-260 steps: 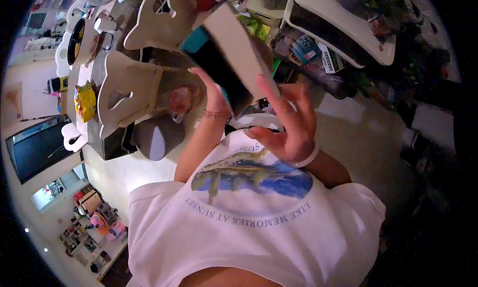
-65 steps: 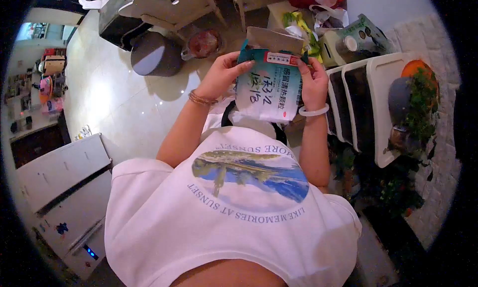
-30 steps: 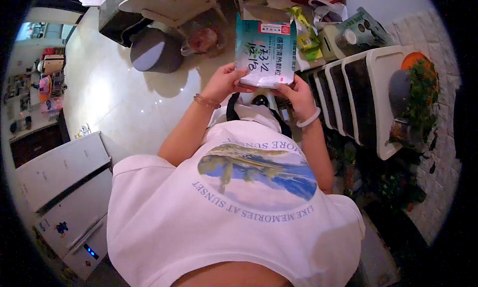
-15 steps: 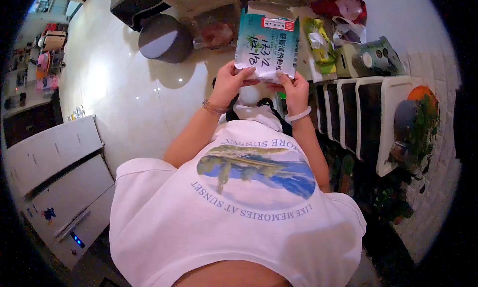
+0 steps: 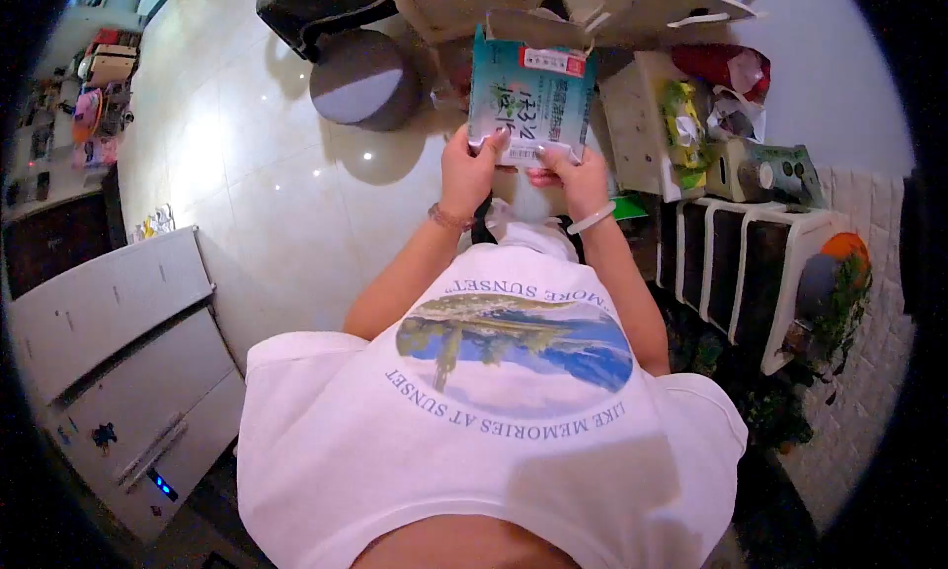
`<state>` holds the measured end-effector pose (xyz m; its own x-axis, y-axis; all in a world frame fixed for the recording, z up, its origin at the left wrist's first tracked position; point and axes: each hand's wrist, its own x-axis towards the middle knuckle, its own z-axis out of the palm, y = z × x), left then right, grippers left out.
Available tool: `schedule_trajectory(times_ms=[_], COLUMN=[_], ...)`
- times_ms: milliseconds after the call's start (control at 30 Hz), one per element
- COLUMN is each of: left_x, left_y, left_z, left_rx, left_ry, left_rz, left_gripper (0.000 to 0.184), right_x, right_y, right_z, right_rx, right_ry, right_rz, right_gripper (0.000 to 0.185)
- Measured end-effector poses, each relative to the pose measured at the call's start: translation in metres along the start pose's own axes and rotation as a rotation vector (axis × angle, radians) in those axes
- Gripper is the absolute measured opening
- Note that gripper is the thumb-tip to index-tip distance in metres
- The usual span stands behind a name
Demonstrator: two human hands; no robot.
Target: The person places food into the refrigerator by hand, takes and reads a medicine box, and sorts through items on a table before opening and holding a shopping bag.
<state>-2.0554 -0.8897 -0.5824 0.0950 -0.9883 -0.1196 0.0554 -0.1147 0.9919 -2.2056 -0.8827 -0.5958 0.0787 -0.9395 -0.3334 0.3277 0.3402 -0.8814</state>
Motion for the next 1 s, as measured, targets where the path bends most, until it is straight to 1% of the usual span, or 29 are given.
schedule_trajectory(times_ms=[33, 133, 167, 267, 300, 400, 433, 533, 633, 733, 767, 867, 967, 1000], left_x=[0.005, 0.007, 0.006, -0.003, 0.000, -0.002, 0.000, -0.002, -0.003, -0.008, -0.012, -0.024, -0.026, -0.026], left_y=[-0.008, -0.008, -0.010, -0.030, -0.020, -0.015, -0.020, 0.001, 0.029, 0.061, 0.063, 0.088, 0.090, 0.091], left_z=[-0.001, -0.015, -0.019, -0.024, -0.034, -0.031, -0.033, -0.032, -0.033, -0.027, -0.029, -0.024, -0.013, -0.010], left_rx=[-0.010, 0.118, 0.170, -0.437, -0.450, -0.458, -0.424, -0.454, -0.404, -0.745, -0.834, -0.677, -0.677, -0.715], left_ry=[-0.015, -0.205, -0.318, -0.419, -0.427, -0.407, -0.432, -0.441, -0.474, -0.448, -0.514, -0.473, -0.390, -0.389], left_rz=[0.001, -0.232, -0.324, -0.579, -0.632, -0.646, -0.650, -0.693, -0.695, -0.861, -0.794, -0.686, -0.560, -0.584], left_gripper=[0.020, 0.023, 0.028, 0.030, 0.032, 0.034, 0.033, 0.033, 0.032, 0.036, 0.041, 0.041, 0.042, 0.042], right_x=[0.006, 0.011, 0.012, -0.003, -0.012, -0.024, -0.024, -0.028, -0.025, -0.025, -0.026, -0.023, -0.026, -0.025], right_y=[0.003, 0.006, 0.006, 0.000, -0.014, -0.031, -0.038, -0.039, -0.054, -0.076, -0.086, -0.102, -0.122, -0.125], right_z=[-0.003, -0.024, -0.029, -0.047, -0.042, -0.037, -0.038, -0.033, -0.038, -0.032, -0.029, -0.025, -0.015, -0.019], right_rx=[-0.042, -0.088, -0.096, -0.121, -0.157, -0.528, -0.892, -0.790, -0.888, -0.893, -0.922, -0.801, -0.575, -0.595], right_ry=[0.016, -0.095, -0.127, -0.203, -0.279, -0.278, -0.375, -0.337, -0.386, -0.372, -0.395, -0.436, -0.420, -0.450], right_rz=[0.020, 0.196, 0.181, 0.147, 0.073, -0.204, -0.403, -0.374, -0.527, -0.584, -0.640, -0.583, -0.568, -0.554], right_gripper=[0.025, 0.024, 0.033, 0.064, 0.078, 0.073, 0.062, 0.045, 0.036, 0.030, 0.030, 0.030, 0.031, 0.031])
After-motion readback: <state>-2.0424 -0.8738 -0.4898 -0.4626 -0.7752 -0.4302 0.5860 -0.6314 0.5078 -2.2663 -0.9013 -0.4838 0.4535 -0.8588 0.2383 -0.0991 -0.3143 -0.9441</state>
